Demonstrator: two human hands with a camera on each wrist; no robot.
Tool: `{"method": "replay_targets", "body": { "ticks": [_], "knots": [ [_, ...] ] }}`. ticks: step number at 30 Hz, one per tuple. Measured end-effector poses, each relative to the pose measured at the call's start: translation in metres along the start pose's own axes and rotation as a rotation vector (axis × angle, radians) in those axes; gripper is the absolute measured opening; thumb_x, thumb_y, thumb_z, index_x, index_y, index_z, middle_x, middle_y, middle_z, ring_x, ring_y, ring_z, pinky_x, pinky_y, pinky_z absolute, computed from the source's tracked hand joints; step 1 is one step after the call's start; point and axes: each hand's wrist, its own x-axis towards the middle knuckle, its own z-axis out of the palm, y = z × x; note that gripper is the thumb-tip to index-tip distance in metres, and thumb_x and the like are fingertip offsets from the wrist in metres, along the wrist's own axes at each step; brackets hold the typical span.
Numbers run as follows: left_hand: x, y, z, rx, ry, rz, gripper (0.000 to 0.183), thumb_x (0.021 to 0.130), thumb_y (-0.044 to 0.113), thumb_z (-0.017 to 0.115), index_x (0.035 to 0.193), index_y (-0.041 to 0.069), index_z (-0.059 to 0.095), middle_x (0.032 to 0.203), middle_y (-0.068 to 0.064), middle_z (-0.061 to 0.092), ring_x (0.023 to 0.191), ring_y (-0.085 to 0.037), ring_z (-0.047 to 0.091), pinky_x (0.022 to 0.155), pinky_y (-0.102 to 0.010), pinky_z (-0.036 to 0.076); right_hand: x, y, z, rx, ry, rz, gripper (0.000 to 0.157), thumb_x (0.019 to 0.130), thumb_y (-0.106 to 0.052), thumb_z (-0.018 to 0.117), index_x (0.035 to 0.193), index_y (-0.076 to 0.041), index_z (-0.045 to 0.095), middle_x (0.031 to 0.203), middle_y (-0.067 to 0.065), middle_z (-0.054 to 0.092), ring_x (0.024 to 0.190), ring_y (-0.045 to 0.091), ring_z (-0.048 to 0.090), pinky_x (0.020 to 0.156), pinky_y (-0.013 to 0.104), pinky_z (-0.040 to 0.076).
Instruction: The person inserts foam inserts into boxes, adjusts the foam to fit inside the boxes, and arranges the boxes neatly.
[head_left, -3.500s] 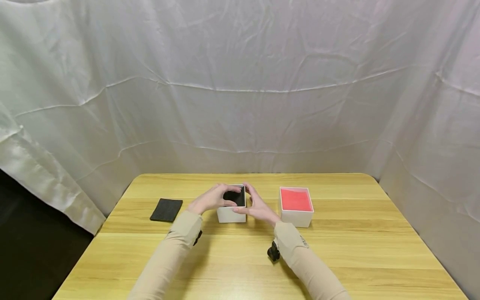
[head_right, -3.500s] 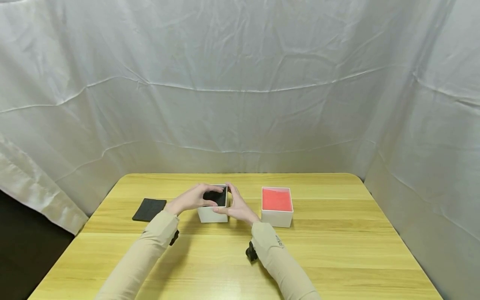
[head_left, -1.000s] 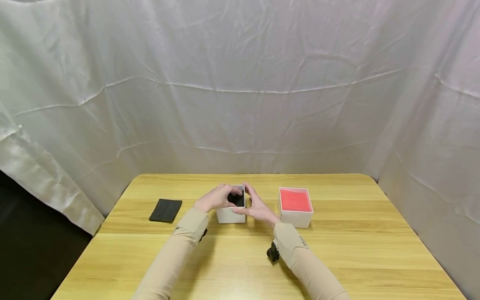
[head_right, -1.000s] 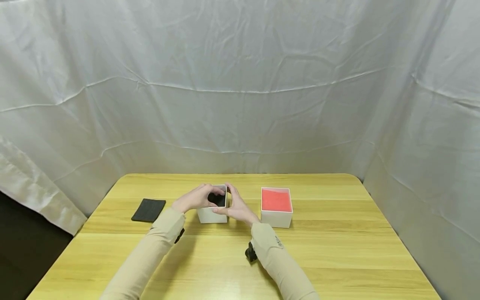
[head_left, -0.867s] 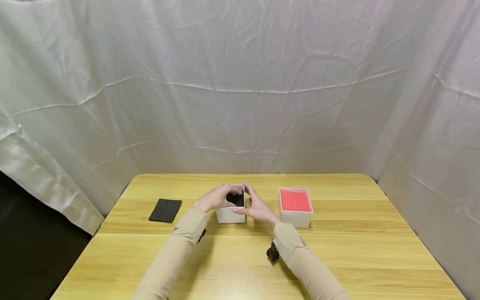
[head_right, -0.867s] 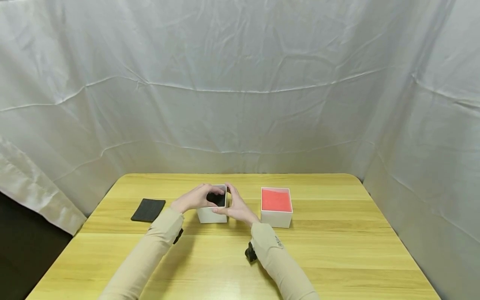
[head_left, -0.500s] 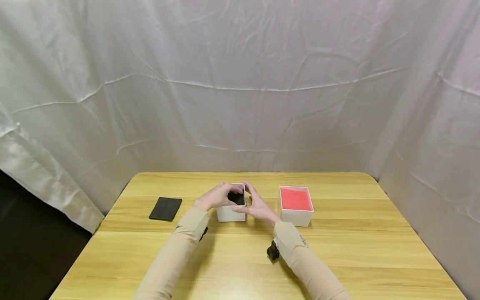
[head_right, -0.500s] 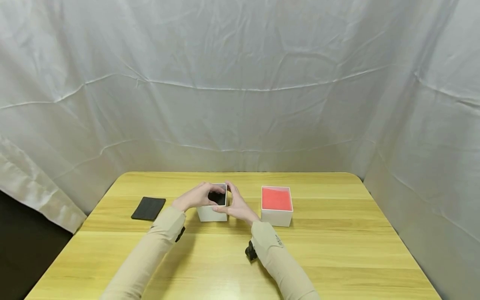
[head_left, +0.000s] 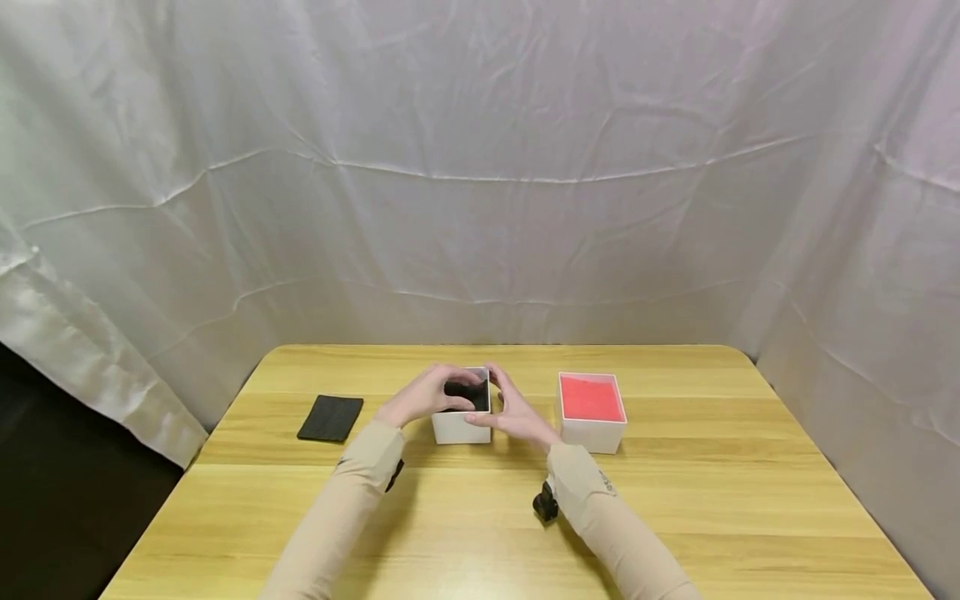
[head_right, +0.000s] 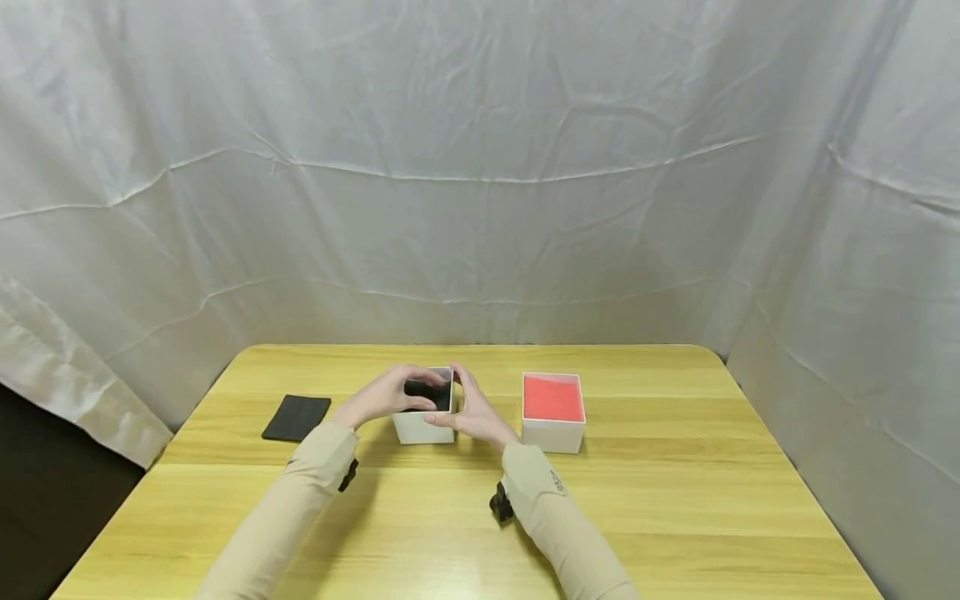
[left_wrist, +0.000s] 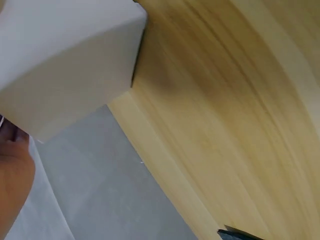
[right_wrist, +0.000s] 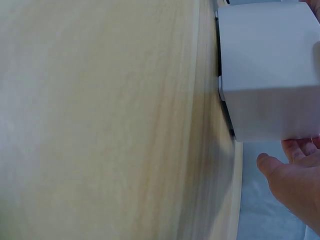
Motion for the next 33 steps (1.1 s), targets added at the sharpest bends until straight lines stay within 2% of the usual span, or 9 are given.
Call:
{"method": "replay_targets", "body": {
  "ticks": [6, 9, 13, 16, 21, 27, 31, 33],
  "knots": [
    [-0.015, -0.006, -0.004, -0.123, 0.156, -0.023, 0.033, 0.089, 0.017, 0.077, 0.117, 0.002, 0.07, 0.116, -0.013, 0.073, 0.105, -0.027, 0.066, 0.097, -0.05, 0.053, 0.001, 0.001, 0.002, 0.005, -0.002, -0.021, 0.099, 0.084, -0.021, 0.082, 0.16, -0.015, 0.018, 0.166, 0.015, 0.025, 0.155, 0.031, 0.02, 0.127, 0.057, 0.016],
    [-0.026, -0.008, -0.009, -0.139, 0.223, -0.017, 0.032, 0.089, 0.02, 0.077, 0.115, 0.003, 0.07, 0.113, -0.012, 0.074, 0.1, -0.026, 0.064, 0.092, -0.049, 0.052, 0.002, 0.001, 0.002, 0.012, 0.002, -0.026, 0.099, 0.084, -0.02, 0.082, 0.16, -0.014, 0.018, 0.165, 0.016, 0.026, 0.155, 0.032, 0.021, 0.127, 0.057, 0.016],
    [-0.043, -0.016, -0.016, -0.119, 0.273, -0.028, 0.031, 0.089, 0.02, 0.077, 0.114, 0.003, 0.07, 0.111, -0.013, 0.073, 0.099, -0.024, 0.064, 0.092, -0.044, 0.051, 0.003, 0.001, 0.004, 0.011, 0.009, -0.023, 0.1, 0.083, -0.019, 0.082, 0.16, -0.012, 0.018, 0.166, 0.019, 0.023, 0.156, 0.034, 0.019, 0.127, 0.057, 0.016],
    [-0.059, -0.024, -0.022, -0.095, 0.297, -0.057, 0.033, 0.088, 0.02, 0.078, 0.117, 0.006, 0.069, 0.112, -0.012, 0.073, 0.1, -0.025, 0.065, 0.094, -0.042, 0.051, 0.003, 0.002, 0.005, 0.008, 0.01, -0.016, 0.1, 0.083, -0.019, 0.083, 0.16, -0.012, 0.019, 0.166, 0.019, 0.022, 0.156, 0.035, 0.018, 0.127, 0.056, 0.016],
    [-0.087, -0.037, -0.031, -0.073, 0.327, -0.144, 0.041, 0.089, 0.02, 0.077, 0.127, 0.01, 0.064, 0.115, -0.012, 0.073, 0.104, -0.028, 0.066, 0.096, -0.05, 0.051, 0.004, 0.001, 0.005, 0.005, 0.011, -0.011, 0.102, 0.082, -0.019, 0.083, 0.16, -0.012, 0.018, 0.167, 0.019, 0.019, 0.157, 0.034, 0.016, 0.127, 0.054, 0.015],
    [-0.12, -0.056, -0.039, 0.003, 0.365, -0.236, 0.05, 0.09, 0.021, 0.076, 0.135, 0.006, 0.059, 0.118, -0.016, 0.071, 0.118, -0.038, 0.062, 0.106, -0.06, 0.044, 0.003, -0.001, 0.006, 0.002, 0.011, -0.003, 0.103, 0.083, -0.02, 0.083, 0.161, -0.012, 0.017, 0.168, 0.018, 0.019, 0.157, 0.034, 0.016, 0.128, 0.053, 0.016],
    [-0.139, -0.069, -0.044, -0.013, 0.36, -0.295, 0.053, 0.094, 0.022, 0.072, 0.139, 0.003, 0.054, 0.126, -0.021, 0.066, 0.126, -0.045, 0.054, 0.108, -0.067, 0.037, 0.005, -0.002, 0.006, -0.006, 0.011, -0.01, 0.103, 0.082, -0.019, 0.083, 0.16, -0.012, 0.017, 0.167, 0.019, 0.02, 0.156, 0.035, 0.017, 0.127, 0.054, 0.017],
    [-0.147, -0.073, -0.045, -0.031, 0.35, -0.314, 0.054, 0.095, 0.021, 0.071, 0.141, 0.0, 0.052, 0.129, -0.025, 0.063, 0.127, -0.047, 0.053, 0.108, -0.068, 0.037, 0.005, -0.002, 0.006, -0.01, 0.01, -0.012, 0.103, 0.082, -0.018, 0.083, 0.16, -0.012, 0.017, 0.167, 0.019, 0.02, 0.156, 0.035, 0.017, 0.127, 0.054, 0.017]
  ]
}}
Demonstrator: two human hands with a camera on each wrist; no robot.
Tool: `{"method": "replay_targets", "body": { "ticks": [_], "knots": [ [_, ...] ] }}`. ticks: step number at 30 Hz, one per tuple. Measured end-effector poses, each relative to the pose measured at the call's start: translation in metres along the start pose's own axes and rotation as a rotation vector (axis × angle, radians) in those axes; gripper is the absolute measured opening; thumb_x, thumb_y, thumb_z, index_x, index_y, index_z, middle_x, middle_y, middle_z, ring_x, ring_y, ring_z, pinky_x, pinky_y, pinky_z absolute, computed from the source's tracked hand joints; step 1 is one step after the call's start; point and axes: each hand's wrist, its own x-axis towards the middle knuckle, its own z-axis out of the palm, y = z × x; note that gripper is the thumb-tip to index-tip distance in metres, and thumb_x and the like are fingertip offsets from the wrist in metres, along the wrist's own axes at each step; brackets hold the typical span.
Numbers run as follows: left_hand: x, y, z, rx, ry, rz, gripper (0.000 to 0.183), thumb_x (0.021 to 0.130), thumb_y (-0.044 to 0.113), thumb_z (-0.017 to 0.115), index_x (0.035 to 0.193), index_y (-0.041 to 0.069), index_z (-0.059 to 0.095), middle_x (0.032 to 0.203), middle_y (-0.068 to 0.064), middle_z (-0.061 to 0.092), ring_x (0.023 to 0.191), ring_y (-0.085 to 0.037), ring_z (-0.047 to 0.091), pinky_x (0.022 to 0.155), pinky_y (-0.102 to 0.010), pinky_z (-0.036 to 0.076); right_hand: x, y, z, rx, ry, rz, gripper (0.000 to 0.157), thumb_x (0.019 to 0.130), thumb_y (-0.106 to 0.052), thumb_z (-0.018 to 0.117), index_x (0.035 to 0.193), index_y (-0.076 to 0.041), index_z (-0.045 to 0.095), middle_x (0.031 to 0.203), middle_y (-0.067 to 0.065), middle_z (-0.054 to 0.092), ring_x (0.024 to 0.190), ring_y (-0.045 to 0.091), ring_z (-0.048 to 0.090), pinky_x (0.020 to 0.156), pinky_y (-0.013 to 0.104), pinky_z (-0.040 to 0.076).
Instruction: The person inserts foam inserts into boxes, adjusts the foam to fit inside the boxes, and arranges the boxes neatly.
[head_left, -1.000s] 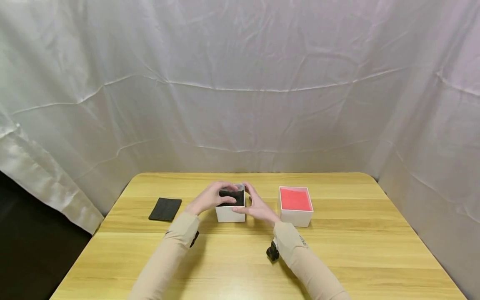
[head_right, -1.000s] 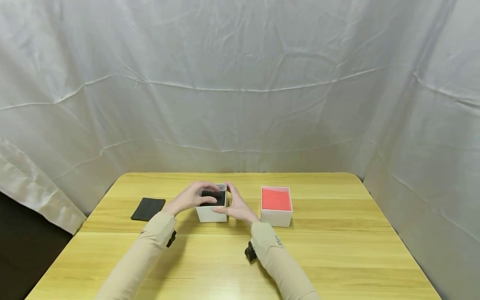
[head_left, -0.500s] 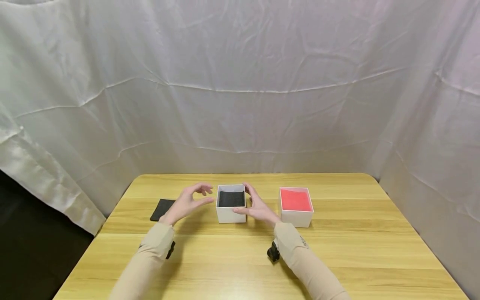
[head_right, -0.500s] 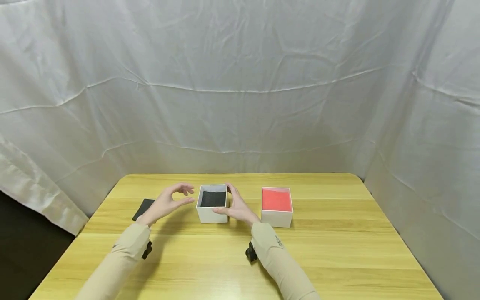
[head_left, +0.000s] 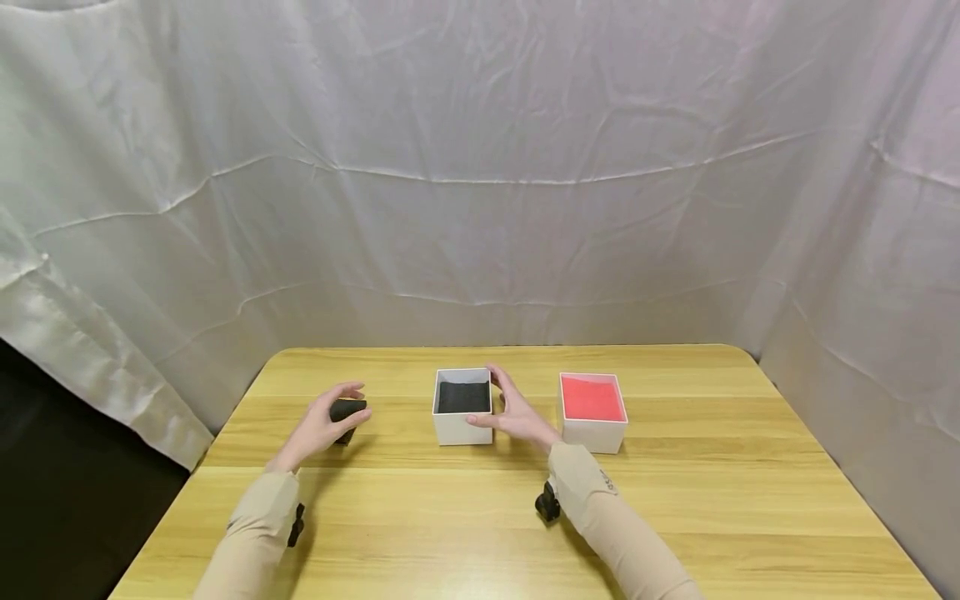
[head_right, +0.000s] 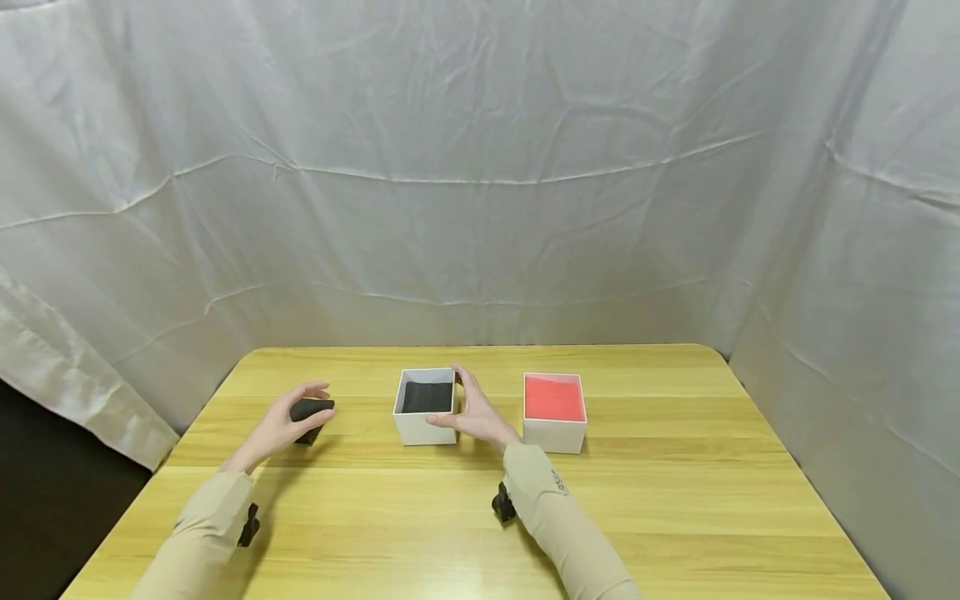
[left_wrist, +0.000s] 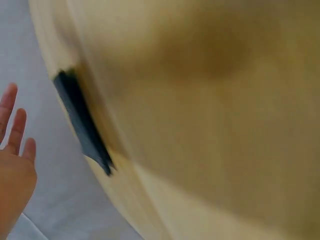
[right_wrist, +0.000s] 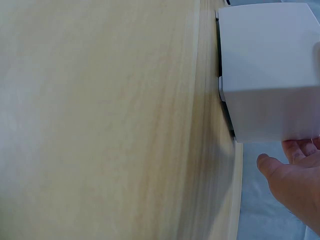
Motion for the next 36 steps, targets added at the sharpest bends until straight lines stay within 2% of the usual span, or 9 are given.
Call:
{"method": "replay_targets", "body": {
  "ticks": [8, 15, 19, 27, 32, 36],
  "knots": [
    [-0.011, -0.015, -0.009, 0.027, -0.039, -0.061, 0.057, 0.096, 0.02, 0.069, 0.142, -0.006, 0.047, 0.134, -0.029, 0.059, 0.13, -0.05, 0.05, 0.109, -0.068, 0.036, -0.001, 0.0, 0.0, 0.004, -0.003, 0.012, 0.102, 0.083, -0.021, 0.083, 0.161, -0.014, 0.017, 0.168, 0.017, 0.018, 0.157, 0.034, 0.015, 0.127, 0.053, 0.016],
    [-0.012, -0.018, -0.007, 0.102, -0.095, -0.111, 0.056, 0.094, 0.025, 0.072, 0.138, -0.004, 0.052, 0.137, -0.028, 0.058, 0.126, -0.047, 0.053, 0.105, -0.062, 0.041, 0.0, 0.001, -0.001, 0.001, -0.007, 0.001, 0.103, 0.083, -0.022, 0.083, 0.161, -0.013, 0.017, 0.168, 0.018, 0.017, 0.157, 0.035, 0.015, 0.127, 0.054, 0.016],
    [-0.012, -0.019, -0.005, 0.099, -0.111, -0.096, 0.053, 0.092, 0.023, 0.074, 0.135, -0.004, 0.056, 0.137, -0.029, 0.058, 0.129, -0.05, 0.051, 0.108, -0.064, 0.04, 0.0, 0.001, -0.001, 0.002, -0.007, -0.002, 0.103, 0.083, -0.021, 0.083, 0.161, -0.013, 0.016, 0.168, 0.018, 0.017, 0.157, 0.036, 0.015, 0.127, 0.054, 0.016],
    [-0.008, -0.017, 0.0, 0.034, -0.134, 0.024, 0.038, 0.091, 0.003, 0.071, 0.126, -0.006, 0.06, 0.126, -0.025, 0.066, 0.119, -0.046, 0.059, 0.102, -0.061, 0.045, 0.0, 0.002, -0.001, 0.009, -0.003, 0.002, 0.102, 0.083, -0.02, 0.083, 0.161, -0.013, 0.017, 0.168, 0.018, 0.017, 0.157, 0.036, 0.015, 0.127, 0.054, 0.016],
    [-0.005, -0.013, 0.001, -0.005, -0.156, 0.005, 0.051, 0.084, -0.006, 0.075, 0.132, -0.008, 0.057, 0.129, -0.027, 0.064, 0.111, -0.043, 0.06, 0.098, -0.059, 0.048, 0.0, 0.001, 0.0, 0.017, -0.005, 0.011, 0.104, 0.082, -0.02, 0.083, 0.161, -0.014, 0.016, 0.169, 0.017, 0.016, 0.157, 0.035, 0.015, 0.127, 0.054, 0.016],
    [-0.006, -0.012, 0.002, 0.044, -0.149, -0.003, 0.056, 0.082, -0.001, 0.079, 0.133, -0.007, 0.056, 0.132, -0.028, 0.062, 0.116, -0.045, 0.058, 0.101, -0.061, 0.045, 0.0, 0.002, 0.0, 0.021, -0.008, 0.023, 0.106, 0.082, -0.022, 0.084, 0.162, -0.015, 0.014, 0.169, 0.016, 0.015, 0.157, 0.034, 0.014, 0.127, 0.053, 0.016]
  ]
}}
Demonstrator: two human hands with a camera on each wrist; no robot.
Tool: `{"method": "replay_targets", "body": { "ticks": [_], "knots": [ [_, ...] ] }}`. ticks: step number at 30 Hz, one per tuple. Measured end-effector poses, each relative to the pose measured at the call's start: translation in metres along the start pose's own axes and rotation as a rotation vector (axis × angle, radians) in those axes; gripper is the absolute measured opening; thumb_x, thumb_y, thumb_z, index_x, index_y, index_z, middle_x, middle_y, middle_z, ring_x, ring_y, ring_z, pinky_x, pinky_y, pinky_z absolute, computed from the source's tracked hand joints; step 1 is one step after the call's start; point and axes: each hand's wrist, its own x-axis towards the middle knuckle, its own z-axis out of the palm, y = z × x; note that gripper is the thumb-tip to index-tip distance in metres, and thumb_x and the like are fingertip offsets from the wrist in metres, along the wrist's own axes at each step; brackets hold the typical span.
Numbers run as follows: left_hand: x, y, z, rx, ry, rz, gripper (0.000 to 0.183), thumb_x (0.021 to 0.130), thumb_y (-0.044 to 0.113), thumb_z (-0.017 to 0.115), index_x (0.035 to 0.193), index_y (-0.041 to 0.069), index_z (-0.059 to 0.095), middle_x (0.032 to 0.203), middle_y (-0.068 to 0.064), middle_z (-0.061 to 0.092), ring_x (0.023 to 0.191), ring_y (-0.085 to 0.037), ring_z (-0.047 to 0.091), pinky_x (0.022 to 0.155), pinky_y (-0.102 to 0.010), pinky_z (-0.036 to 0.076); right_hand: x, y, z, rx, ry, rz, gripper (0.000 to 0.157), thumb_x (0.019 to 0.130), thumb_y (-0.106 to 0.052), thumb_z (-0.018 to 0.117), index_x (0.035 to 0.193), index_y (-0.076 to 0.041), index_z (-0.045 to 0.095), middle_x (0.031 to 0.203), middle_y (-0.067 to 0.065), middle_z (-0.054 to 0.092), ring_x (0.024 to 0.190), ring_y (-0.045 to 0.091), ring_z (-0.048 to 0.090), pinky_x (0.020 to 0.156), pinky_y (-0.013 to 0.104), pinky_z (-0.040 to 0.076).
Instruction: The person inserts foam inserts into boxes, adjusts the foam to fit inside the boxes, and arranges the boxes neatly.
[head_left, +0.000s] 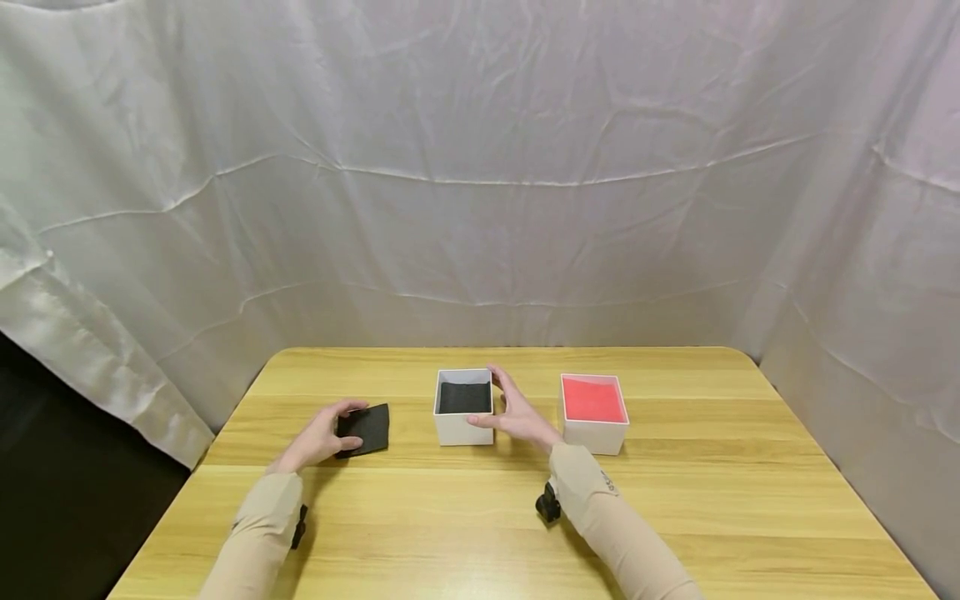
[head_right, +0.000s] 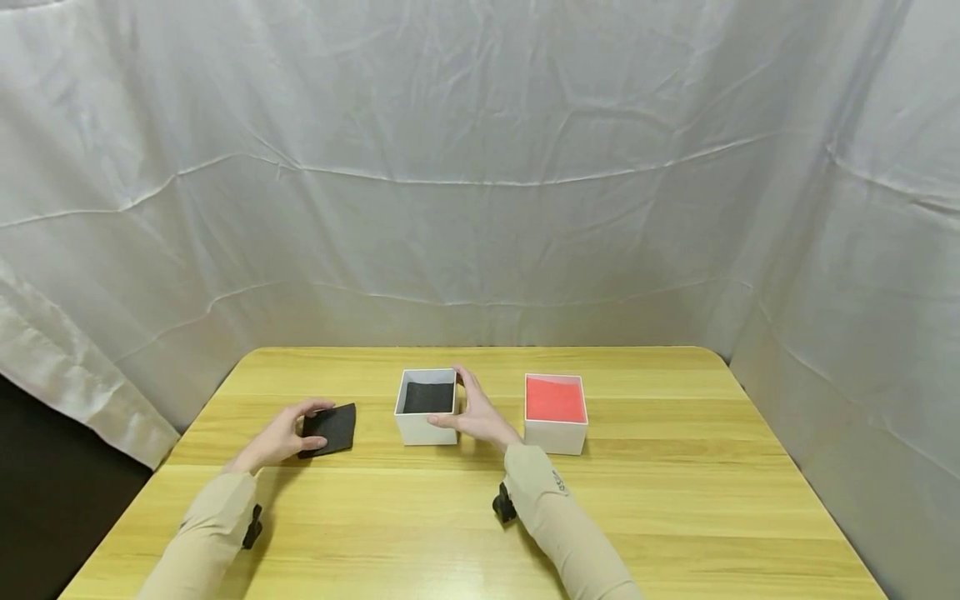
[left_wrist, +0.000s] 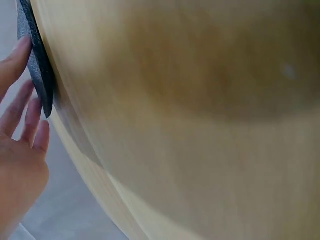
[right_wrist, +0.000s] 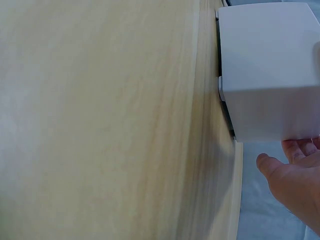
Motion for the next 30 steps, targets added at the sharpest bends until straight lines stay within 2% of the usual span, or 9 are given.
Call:
{"method": "replay_targets", "body": {
  "ticks": [6, 11, 16, 20, 24, 30],
  "knots": [
    [-0.003, -0.003, 0.001, 0.097, 0.046, -0.029, 0.058, 0.08, 0.008, 0.084, 0.132, -0.002, 0.059, 0.131, -0.025, 0.064, 0.12, -0.045, 0.057, 0.102, -0.062, 0.043, 0.001, 0.002, 0.0, -0.003, 0.003, -0.006, 0.105, 0.082, -0.022, 0.084, 0.162, -0.015, 0.015, 0.169, 0.016, 0.016, 0.157, 0.034, 0.015, 0.127, 0.054, 0.017],
    [-0.002, -0.003, 0.001, 0.064, 0.067, -0.064, 0.065, 0.077, 0.008, 0.086, 0.134, -0.002, 0.057, 0.132, -0.026, 0.06, 0.117, -0.044, 0.057, 0.1, -0.059, 0.045, 0.0, 0.001, 0.0, -0.005, 0.004, -0.014, 0.104, 0.082, -0.022, 0.084, 0.161, -0.014, 0.016, 0.169, 0.016, 0.017, 0.157, 0.034, 0.015, 0.127, 0.054, 0.017],
    [-0.001, 0.0, 0.001, 0.034, 0.085, -0.06, 0.069, 0.075, 0.004, 0.087, 0.136, -0.006, 0.054, 0.132, -0.029, 0.058, 0.12, -0.047, 0.055, 0.103, -0.062, 0.044, 0.0, 0.0, 0.0, -0.006, 0.004, -0.021, 0.104, 0.082, -0.021, 0.084, 0.161, -0.014, 0.016, 0.169, 0.016, 0.017, 0.157, 0.034, 0.015, 0.127, 0.055, 0.017],
    [0.0, 0.0, 0.0, 0.033, 0.097, -0.061, 0.067, 0.075, 0.005, 0.087, 0.135, -0.004, 0.057, 0.13, -0.028, 0.059, 0.115, -0.044, 0.057, 0.1, -0.059, 0.045, 0.0, 0.0, -0.001, -0.007, 0.001, -0.016, 0.104, 0.082, -0.022, 0.084, 0.161, -0.014, 0.016, 0.169, 0.015, 0.017, 0.157, 0.034, 0.015, 0.127, 0.055, 0.017],
    [0.001, 0.002, 0.0, 0.005, 0.106, -0.048, 0.06, 0.078, 0.004, 0.084, 0.133, 0.0, 0.06, 0.128, -0.028, 0.061, 0.109, -0.04, 0.059, 0.093, -0.052, 0.05, -0.001, -0.001, -0.001, -0.007, -0.001, -0.012, 0.105, 0.082, -0.023, 0.084, 0.161, -0.014, 0.016, 0.169, 0.016, 0.017, 0.157, 0.034, 0.015, 0.127, 0.055, 0.017],
    [0.004, 0.006, -0.003, -0.137, 0.101, -0.016, 0.05, 0.084, -0.003, 0.077, 0.131, -0.002, 0.061, 0.128, -0.032, 0.06, 0.097, -0.033, 0.066, 0.077, -0.031, 0.056, -0.001, -0.001, -0.001, -0.005, 0.001, -0.008, 0.105, 0.082, -0.023, 0.084, 0.161, -0.014, 0.016, 0.169, 0.017, 0.017, 0.157, 0.035, 0.016, 0.127, 0.055, 0.017]
  ]
}}
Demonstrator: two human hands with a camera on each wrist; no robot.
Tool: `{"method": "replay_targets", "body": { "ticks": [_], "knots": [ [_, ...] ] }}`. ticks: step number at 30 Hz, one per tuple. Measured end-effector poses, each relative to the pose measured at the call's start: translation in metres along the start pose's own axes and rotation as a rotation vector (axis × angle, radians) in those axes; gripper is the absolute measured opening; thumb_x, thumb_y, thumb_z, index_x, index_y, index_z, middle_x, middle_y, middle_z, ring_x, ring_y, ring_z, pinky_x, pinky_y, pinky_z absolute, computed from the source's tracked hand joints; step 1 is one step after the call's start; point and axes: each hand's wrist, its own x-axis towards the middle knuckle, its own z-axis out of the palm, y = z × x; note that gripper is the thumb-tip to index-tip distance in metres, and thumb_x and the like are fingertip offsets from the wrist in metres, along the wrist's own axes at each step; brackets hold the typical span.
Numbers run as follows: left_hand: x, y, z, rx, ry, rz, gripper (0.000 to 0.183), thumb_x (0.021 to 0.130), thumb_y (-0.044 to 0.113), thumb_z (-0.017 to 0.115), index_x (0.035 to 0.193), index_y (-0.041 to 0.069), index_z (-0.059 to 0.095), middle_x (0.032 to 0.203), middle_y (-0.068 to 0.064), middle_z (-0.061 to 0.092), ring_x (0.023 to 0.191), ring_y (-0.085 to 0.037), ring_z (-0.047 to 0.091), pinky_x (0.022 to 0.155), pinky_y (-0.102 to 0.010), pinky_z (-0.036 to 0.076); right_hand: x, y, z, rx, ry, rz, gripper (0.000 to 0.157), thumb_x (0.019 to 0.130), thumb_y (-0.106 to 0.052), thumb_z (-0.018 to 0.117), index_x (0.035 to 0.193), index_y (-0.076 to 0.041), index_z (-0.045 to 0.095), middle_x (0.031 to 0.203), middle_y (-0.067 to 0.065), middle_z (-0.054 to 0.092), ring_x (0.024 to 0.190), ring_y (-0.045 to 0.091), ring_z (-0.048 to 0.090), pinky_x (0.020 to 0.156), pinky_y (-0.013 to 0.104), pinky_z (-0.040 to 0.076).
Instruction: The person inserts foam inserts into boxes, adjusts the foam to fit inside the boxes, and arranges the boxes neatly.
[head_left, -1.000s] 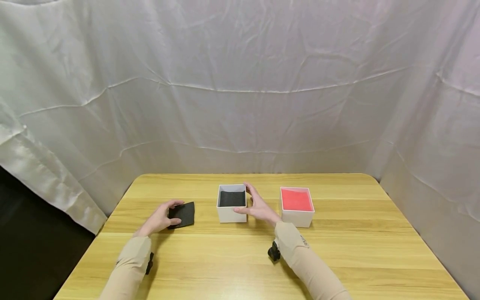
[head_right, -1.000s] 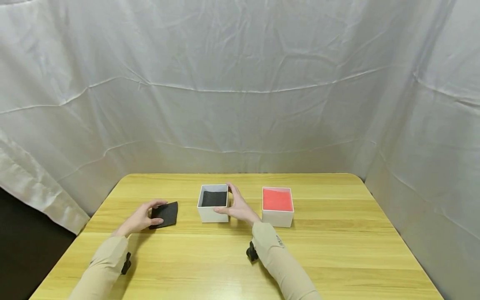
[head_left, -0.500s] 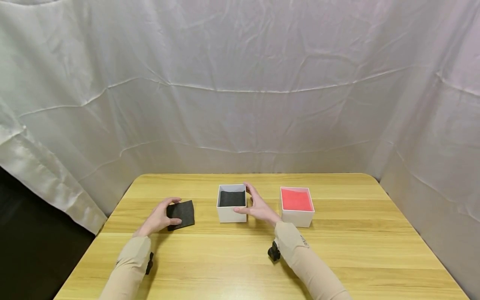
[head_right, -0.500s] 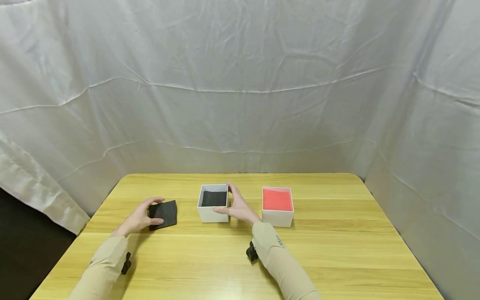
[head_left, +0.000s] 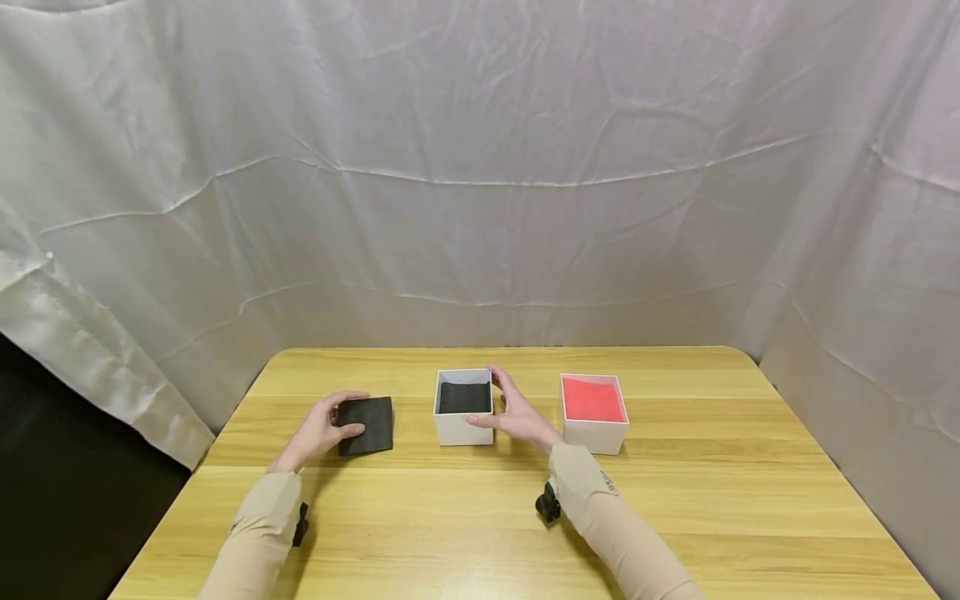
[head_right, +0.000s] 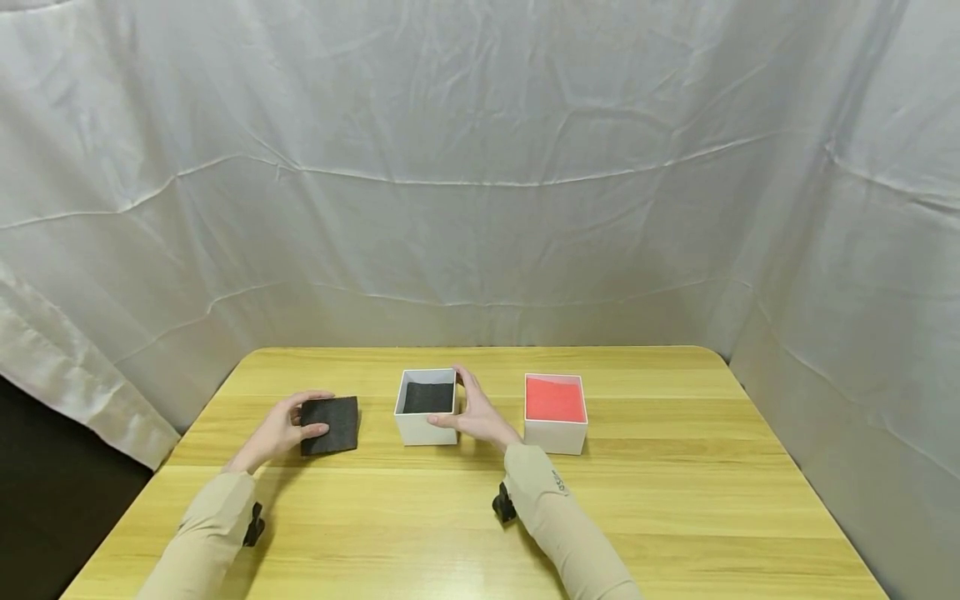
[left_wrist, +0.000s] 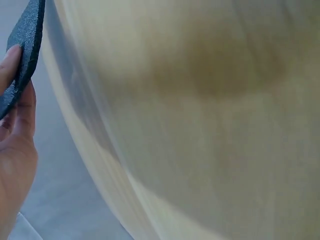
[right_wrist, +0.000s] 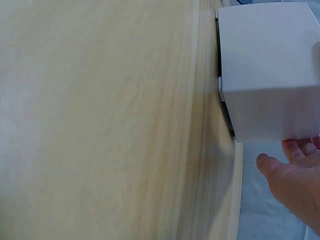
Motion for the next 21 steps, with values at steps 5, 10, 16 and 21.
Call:
{"method": "replay_targets", "body": {
  "ticks": [5, 10, 16, 21],
  "knots": [
    [0.001, 0.004, -0.001, -0.033, 0.016, 0.002, 0.045, 0.087, 0.0, 0.074, 0.13, 0.0, 0.062, 0.127, -0.031, 0.062, 0.081, -0.016, 0.065, 0.066, -0.021, 0.053, 0.0, 0.0, 0.0, -0.004, 0.004, -0.001, 0.103, 0.082, -0.022, 0.084, 0.161, -0.014, 0.017, 0.168, 0.017, 0.017, 0.157, 0.035, 0.016, 0.127, 0.055, 0.017],
    [0.004, 0.01, 0.0, -0.015, 0.055, -0.006, 0.044, 0.088, 0.005, 0.075, 0.131, 0.004, 0.063, 0.126, -0.028, 0.063, 0.084, -0.015, 0.066, 0.068, -0.021, 0.053, 0.0, -0.001, 0.0, -0.011, 0.008, -0.002, 0.102, 0.083, -0.021, 0.083, 0.161, -0.014, 0.018, 0.168, 0.017, 0.018, 0.157, 0.034, 0.016, 0.127, 0.053, 0.016],
    [0.008, 0.019, 0.002, -0.079, 0.087, -0.054, 0.049, 0.088, 0.009, 0.077, 0.134, 0.006, 0.061, 0.123, -0.026, 0.064, 0.09, -0.02, 0.068, 0.07, -0.024, 0.056, -0.001, -0.002, 0.001, -0.002, 0.008, 0.004, 0.103, 0.082, -0.021, 0.084, 0.161, -0.015, 0.017, 0.168, 0.017, 0.017, 0.157, 0.034, 0.016, 0.127, 0.054, 0.017],
    [0.01, 0.027, 0.004, -0.123, 0.117, -0.063, 0.052, 0.086, 0.011, 0.079, 0.135, 0.005, 0.062, 0.126, -0.025, 0.063, 0.091, -0.021, 0.07, 0.068, -0.025, 0.057, 0.0, -0.001, 0.001, 0.011, 0.005, 0.001, 0.104, 0.082, -0.021, 0.084, 0.161, -0.014, 0.016, 0.168, 0.018, 0.017, 0.157, 0.035, 0.015, 0.127, 0.054, 0.017]
  ]
}}
